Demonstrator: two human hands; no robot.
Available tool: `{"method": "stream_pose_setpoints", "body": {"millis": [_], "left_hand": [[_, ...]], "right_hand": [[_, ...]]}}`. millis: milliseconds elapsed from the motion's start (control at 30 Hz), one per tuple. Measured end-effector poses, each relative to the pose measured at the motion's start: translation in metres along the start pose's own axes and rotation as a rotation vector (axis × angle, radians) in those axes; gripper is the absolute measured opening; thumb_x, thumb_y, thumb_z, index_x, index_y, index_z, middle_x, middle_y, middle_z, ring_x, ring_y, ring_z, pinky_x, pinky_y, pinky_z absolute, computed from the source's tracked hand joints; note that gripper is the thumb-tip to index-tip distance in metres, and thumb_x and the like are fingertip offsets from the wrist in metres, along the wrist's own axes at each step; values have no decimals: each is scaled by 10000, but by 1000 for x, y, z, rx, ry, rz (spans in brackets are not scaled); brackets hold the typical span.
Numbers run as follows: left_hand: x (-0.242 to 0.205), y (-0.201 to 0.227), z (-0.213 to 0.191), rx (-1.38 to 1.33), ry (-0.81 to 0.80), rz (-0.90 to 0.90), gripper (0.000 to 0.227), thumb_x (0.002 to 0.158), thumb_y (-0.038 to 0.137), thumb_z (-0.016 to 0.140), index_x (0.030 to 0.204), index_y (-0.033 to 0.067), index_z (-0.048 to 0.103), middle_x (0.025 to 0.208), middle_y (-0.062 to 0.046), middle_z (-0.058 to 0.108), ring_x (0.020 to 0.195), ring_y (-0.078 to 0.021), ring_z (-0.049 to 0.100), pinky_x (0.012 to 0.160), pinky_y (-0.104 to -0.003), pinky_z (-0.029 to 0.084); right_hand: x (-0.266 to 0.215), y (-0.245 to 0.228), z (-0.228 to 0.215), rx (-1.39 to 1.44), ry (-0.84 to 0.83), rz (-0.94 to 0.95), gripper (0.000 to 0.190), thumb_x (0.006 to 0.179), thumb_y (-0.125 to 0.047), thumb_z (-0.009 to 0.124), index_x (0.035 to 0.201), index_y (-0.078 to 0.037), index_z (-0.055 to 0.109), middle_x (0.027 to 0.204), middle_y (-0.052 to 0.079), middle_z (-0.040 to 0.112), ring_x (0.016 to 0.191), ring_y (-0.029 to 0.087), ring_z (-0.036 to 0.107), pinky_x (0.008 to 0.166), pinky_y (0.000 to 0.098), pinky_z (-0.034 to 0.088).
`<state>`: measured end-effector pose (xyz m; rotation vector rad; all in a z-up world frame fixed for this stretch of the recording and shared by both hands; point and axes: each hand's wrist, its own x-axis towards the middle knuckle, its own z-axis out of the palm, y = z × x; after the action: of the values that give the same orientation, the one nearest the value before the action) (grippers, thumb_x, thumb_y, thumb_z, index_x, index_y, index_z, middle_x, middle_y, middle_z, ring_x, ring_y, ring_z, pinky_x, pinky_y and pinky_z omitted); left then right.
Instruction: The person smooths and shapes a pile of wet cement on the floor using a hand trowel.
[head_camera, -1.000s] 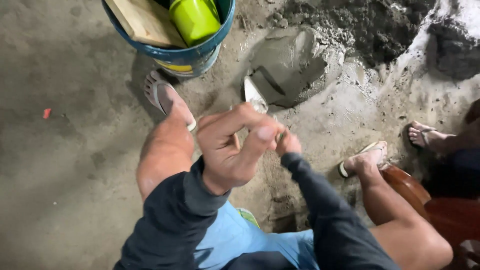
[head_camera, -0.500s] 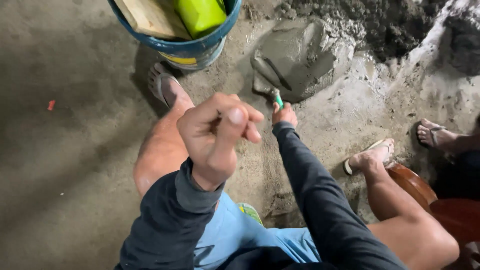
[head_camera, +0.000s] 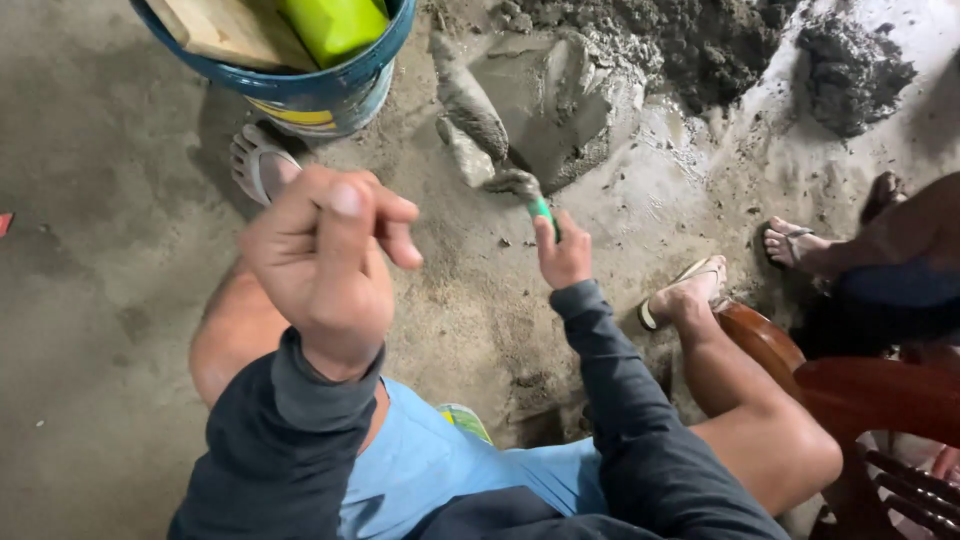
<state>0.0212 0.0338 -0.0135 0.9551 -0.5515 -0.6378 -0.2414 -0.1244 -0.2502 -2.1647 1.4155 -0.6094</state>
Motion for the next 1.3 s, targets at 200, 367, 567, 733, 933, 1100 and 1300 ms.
{"method": "stream_pose_setpoints", "body": {"millis": [200, 367, 567, 733, 933, 1100, 1300], "left_hand": [[3, -6, 2, -2, 41, -14, 282, 1058, 214, 515, 852, 42, 604, 788, -62, 628, 553, -117, 506, 565, -215, 459], [4, -7, 10, 100, -48, 92, 294, 1079, 187, 493, 864, 33, 622, 674, -24, 578, 513, -94, 533, 518, -205, 436], [7, -1, 25, -4, -77, 13, 269, 1068, 204, 517, 887, 35, 621, 699, -13, 569, 586, -86, 537, 582, -207, 447], [5, -1, 25, -56, -91, 10, 269, 1053, 218, 530, 894, 27, 632, 713, -22, 590, 568, -94, 553, 559, -213, 450], [8, -2, 32, -132, -111, 42, 246, 1045, 218, 547, 879, 42, 593, 786, -58, 655, 566, -76, 526, 558, -217, 433], [12, -4, 34, -86, -121, 122, 310, 1043, 270, 548, 844, 41, 613, 796, -44, 668, 561, -81, 518, 547, -236, 414], [15, -2, 34, -78, -125, 144, 345, 1047, 317, 535, 861, 46, 638, 716, -24, 617, 550, -79, 492, 537, -245, 383]], "right_hand": [[35, 75, 6, 167, -148, 88, 490, 1065, -416, 386, 937, -42, 675, 704, 74, 661, 507, 164, 544, 464, 323, 451], [54, 80, 8, 267, -138, 766, 614, 1025, -578, 498, 787, -30, 638, 601, 65, 556, 395, 166, 461, 346, 331, 356], [1, 117, -2, 458, 95, 607, 622, 1048, -545, 442, 696, -69, 631, 566, 47, 567, 442, 163, 493, 442, 291, 391], [-45, 141, 7, -115, 10, 505, 631, 1005, -577, 529, 791, -14, 717, 653, 103, 669, 616, 265, 608, 617, 370, 498], [-14, 149, -15, -573, -8, 160, 502, 1050, -500, 545, 904, -51, 716, 764, 218, 697, 635, 426, 637, 573, 505, 516], [35, 124, -10, -511, -211, 396, 513, 1071, -489, 501, 994, -20, 693, 908, 218, 715, 782, 386, 677, 749, 487, 554], [1, 96, 7, -454, -473, 517, 488, 1082, -448, 455, 1228, -42, 684, 1065, 186, 758, 823, 264, 735, 699, 369, 625]]}}
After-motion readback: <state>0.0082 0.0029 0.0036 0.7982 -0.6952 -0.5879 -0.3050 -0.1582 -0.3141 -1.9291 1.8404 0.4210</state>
